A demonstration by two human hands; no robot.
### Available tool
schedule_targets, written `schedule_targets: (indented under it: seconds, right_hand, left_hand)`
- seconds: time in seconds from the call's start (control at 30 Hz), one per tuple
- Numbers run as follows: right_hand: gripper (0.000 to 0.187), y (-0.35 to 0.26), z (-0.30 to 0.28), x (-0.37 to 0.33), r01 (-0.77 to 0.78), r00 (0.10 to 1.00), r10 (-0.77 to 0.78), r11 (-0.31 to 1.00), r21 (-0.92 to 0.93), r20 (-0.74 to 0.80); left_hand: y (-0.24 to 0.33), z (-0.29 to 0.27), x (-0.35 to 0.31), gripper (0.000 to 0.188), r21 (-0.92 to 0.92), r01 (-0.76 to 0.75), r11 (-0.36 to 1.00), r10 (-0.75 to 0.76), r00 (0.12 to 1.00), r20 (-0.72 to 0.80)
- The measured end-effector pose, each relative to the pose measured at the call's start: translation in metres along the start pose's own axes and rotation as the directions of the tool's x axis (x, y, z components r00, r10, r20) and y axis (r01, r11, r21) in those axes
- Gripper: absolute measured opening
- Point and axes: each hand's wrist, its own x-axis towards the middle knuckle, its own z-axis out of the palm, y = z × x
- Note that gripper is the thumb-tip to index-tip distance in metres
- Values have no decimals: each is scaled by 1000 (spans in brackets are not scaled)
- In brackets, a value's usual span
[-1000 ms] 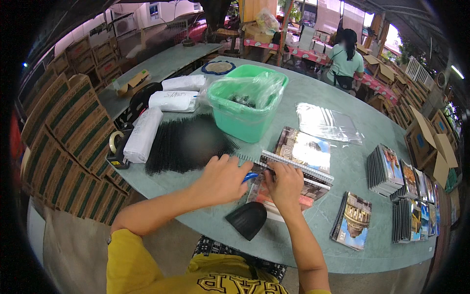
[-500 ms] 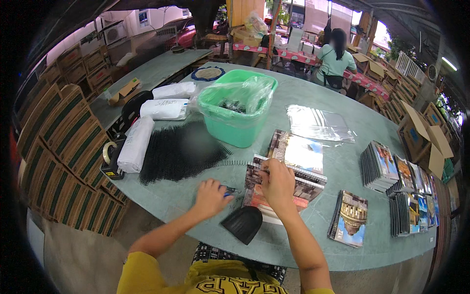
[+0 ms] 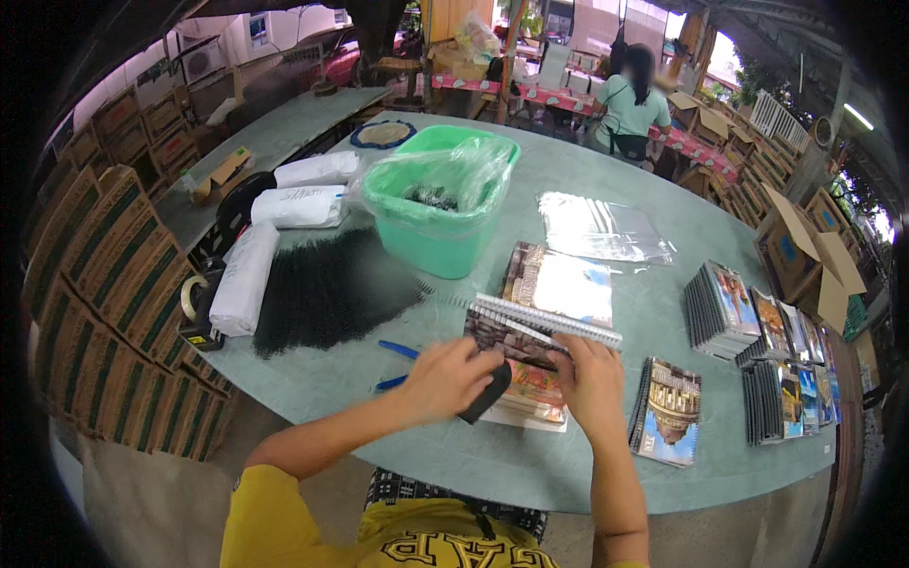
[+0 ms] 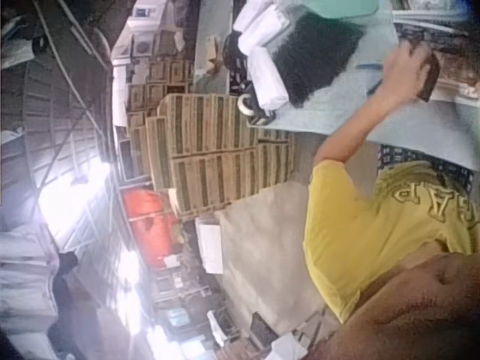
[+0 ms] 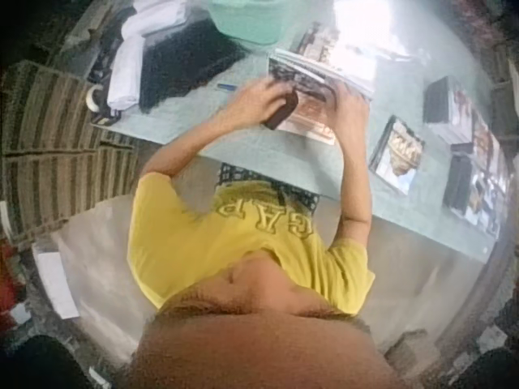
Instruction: The person inserts a plastic spiral coil through the holes of a notebook cover and pages, trims the excess coil using a pair of pliers, and repeats the process for multiple notebooks.
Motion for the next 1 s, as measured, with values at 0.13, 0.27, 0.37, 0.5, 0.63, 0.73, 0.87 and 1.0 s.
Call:
schedule_targets:
  seconds: [0.13,0.27,0.37,0.5,0.63,0.73,0.87,1.0]
  right_hand:
    - [14,16,-5,-6,-3,1000,3,998,62,12]
    - [15,19,0,-6,26,1000,-25,997,79,-12]
    - [14,20,-1,-9,38,999,-38,998,57,-10]
    - [13,15,-1,-10,48,999,-48,995,92,-8]
    - [12,19,-2,-12,46,998,-43,997,64,-47]
    - [12,17,1,-10,38,997,-34,998,58,-75]
    - [11,19,2,-15,42,999,-40,997,57,-36]
    - [11,14,-2,-14,42,995,-40,999,21,-91]
  left_hand:
    - [6,-44,31,26,-69,67,995,-96,738,-668]
    - [11,-23,18,30,-131,43,990,-72,971,-227]
    - [11,-46,31,29,-113,15,993,-76,830,-553]
    - [7,-6,14,31,-130,-65,989,44,986,-160]
    - [18,-13,28,28,-117,-64,991,15,926,-378]
    - [20,-9,31,27,-194,49,980,-99,963,-253]
    - [23,5,21,29,-237,-30,971,-3,990,-138]
    - [28,-5,40,26,-189,40,981,-113,912,-394]
